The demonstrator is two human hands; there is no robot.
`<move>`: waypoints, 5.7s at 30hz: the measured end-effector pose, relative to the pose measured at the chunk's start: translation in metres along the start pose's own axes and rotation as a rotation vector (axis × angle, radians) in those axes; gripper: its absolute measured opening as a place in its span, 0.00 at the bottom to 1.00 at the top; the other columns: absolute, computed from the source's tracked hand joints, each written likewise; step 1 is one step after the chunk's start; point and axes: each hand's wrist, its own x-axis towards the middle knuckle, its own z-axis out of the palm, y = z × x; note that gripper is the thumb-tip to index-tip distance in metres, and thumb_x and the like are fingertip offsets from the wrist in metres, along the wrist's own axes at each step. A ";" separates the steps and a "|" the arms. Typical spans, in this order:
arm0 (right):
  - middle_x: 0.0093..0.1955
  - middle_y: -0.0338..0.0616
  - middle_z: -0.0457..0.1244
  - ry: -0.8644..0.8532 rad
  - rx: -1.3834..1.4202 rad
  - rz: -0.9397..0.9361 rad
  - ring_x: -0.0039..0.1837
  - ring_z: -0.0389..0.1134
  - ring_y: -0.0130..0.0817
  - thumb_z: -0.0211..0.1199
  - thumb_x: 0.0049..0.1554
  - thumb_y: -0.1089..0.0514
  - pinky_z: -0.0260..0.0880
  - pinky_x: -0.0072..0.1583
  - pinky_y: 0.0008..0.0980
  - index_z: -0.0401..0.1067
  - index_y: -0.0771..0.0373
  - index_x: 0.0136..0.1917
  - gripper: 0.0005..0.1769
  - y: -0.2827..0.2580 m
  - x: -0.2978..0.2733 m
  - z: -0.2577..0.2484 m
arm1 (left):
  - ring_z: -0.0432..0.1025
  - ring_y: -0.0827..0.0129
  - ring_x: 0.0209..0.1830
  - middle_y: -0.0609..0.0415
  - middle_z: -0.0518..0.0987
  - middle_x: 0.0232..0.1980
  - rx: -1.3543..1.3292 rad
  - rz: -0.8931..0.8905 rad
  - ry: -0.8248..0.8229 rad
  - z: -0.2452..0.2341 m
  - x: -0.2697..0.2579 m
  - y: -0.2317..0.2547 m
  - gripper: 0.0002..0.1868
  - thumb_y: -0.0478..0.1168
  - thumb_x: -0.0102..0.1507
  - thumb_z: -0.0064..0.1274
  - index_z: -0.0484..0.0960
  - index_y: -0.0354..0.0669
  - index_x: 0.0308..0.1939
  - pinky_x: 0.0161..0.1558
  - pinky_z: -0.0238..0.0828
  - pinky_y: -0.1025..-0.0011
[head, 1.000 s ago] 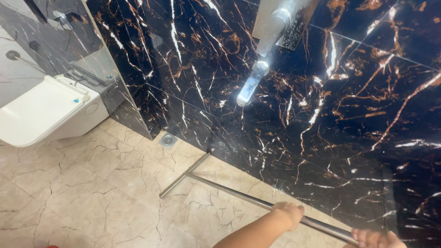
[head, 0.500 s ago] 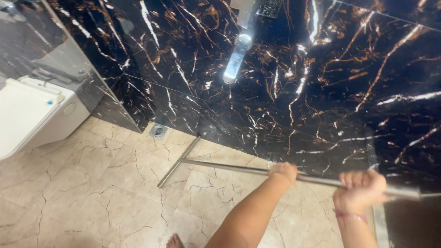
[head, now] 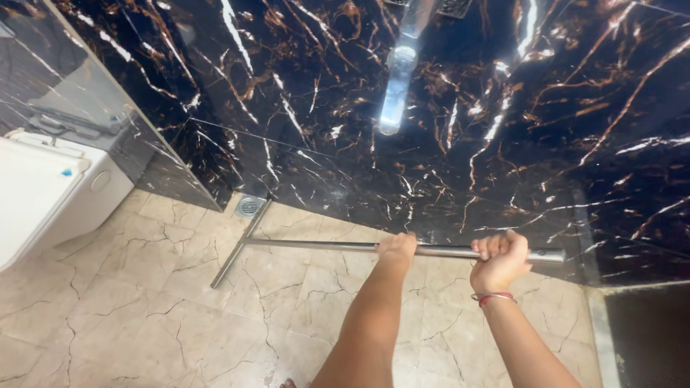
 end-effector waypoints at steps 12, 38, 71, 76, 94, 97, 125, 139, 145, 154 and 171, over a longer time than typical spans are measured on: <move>0.24 0.31 0.46 -0.573 0.122 -0.108 0.26 0.46 0.26 0.59 0.62 0.57 0.51 0.34 0.32 0.52 0.51 0.28 0.24 -0.120 -0.071 0.210 | 0.78 0.58 0.55 0.48 0.84 0.53 0.179 0.211 0.230 -0.206 -0.118 -0.025 0.21 0.45 0.53 0.62 0.87 0.50 0.50 0.55 0.76 0.62; 0.26 0.41 0.60 -1.775 -0.360 -0.469 0.30 0.66 0.40 0.69 0.48 0.47 0.65 0.38 0.37 0.66 0.57 0.32 0.16 0.106 -0.538 0.385 | 0.74 0.59 0.40 0.53 0.82 0.39 -1.079 -0.014 0.788 -0.083 -0.404 -0.473 0.18 0.53 0.64 0.57 0.85 0.41 0.41 0.44 0.74 0.58; 0.27 0.33 0.56 -2.255 0.129 0.315 0.29 0.57 0.22 0.68 0.61 0.50 0.60 0.34 0.26 0.61 0.58 0.30 0.24 -0.030 -0.580 0.568 | 0.76 0.77 0.28 0.54 0.85 0.27 -0.752 -0.086 1.368 -0.255 -0.552 -0.439 0.20 0.46 0.63 0.63 0.79 0.32 0.27 0.33 0.70 0.74; 0.30 0.37 0.64 -2.291 0.116 0.451 0.35 0.69 0.25 0.70 0.57 0.45 0.72 0.41 0.27 0.67 0.58 0.30 0.22 0.016 -0.659 0.578 | 0.74 0.76 0.28 0.56 0.85 0.28 -0.728 -0.372 1.550 -0.224 -0.611 -0.500 0.14 0.44 0.63 0.60 0.87 0.35 0.33 0.33 0.69 0.72; 0.25 0.34 0.59 -2.402 0.328 0.722 0.29 0.62 0.22 0.69 0.57 0.47 0.66 0.36 0.25 0.64 0.56 0.25 0.25 0.110 -0.832 0.614 | 0.63 0.48 0.73 0.34 0.66 0.72 -0.865 -1.584 1.187 -0.010 -0.709 -0.617 0.68 0.68 0.41 0.72 0.59 0.31 0.72 0.71 0.60 0.58; 0.25 0.36 0.62 -2.470 0.345 0.736 0.30 0.66 0.23 0.68 0.58 0.46 0.69 0.38 0.25 0.67 0.57 0.25 0.25 0.118 -0.870 0.607 | 0.64 0.46 0.72 0.30 0.68 0.70 -0.981 -1.617 1.001 0.076 -0.672 -0.647 0.66 0.71 0.46 0.71 0.61 0.24 0.69 0.71 0.61 0.61; 0.25 0.37 0.57 -2.526 0.365 0.887 0.28 0.63 0.27 0.71 0.59 0.44 0.77 0.37 0.34 0.60 0.55 0.29 0.27 0.239 -0.999 0.571 | 0.74 0.50 0.62 0.36 0.78 0.60 -1.224 -1.730 0.903 0.130 -0.577 -0.769 0.61 0.40 0.58 0.63 0.32 0.45 0.82 0.62 0.71 0.61; 0.23 0.34 0.55 -2.412 0.072 0.838 0.24 0.53 0.22 0.71 0.52 0.48 0.63 0.31 0.29 0.61 0.58 0.31 0.22 0.267 -0.992 0.563 | 0.54 0.42 0.75 0.30 0.55 0.77 -0.553 -1.599 1.730 0.034 -0.636 -0.740 0.72 0.61 0.47 0.76 0.42 0.30 0.77 0.70 0.53 0.54; 0.24 0.32 0.55 -2.269 0.046 1.021 0.23 0.51 0.22 0.69 0.51 0.57 0.58 0.29 0.29 0.61 0.59 0.37 0.15 0.273 -0.993 0.565 | 0.73 0.42 0.51 0.33 0.81 0.48 -0.846 -0.990 2.112 -0.036 -0.699 -0.788 0.30 0.50 0.61 0.64 0.78 0.28 0.57 0.53 0.71 0.53; 0.22 0.34 0.52 -2.425 0.205 0.970 0.22 0.49 0.22 0.65 0.55 0.59 0.56 0.28 0.29 0.60 0.59 0.27 0.19 0.265 -0.975 0.546 | 0.77 0.42 0.50 0.34 0.83 0.44 -1.187 -1.515 1.949 -0.086 -0.708 -0.733 0.22 0.51 0.52 0.62 0.85 0.35 0.37 0.50 0.71 0.51; 0.22 0.32 0.51 -2.499 0.124 1.119 0.23 0.48 0.22 0.65 0.54 0.61 0.52 0.29 0.29 0.59 0.59 0.26 0.20 0.181 -0.936 0.405 | 0.81 0.49 0.48 0.36 0.83 0.38 -1.035 -1.523 2.026 0.031 -0.715 -0.614 0.23 0.49 0.53 0.67 0.82 0.28 0.35 0.49 0.74 0.58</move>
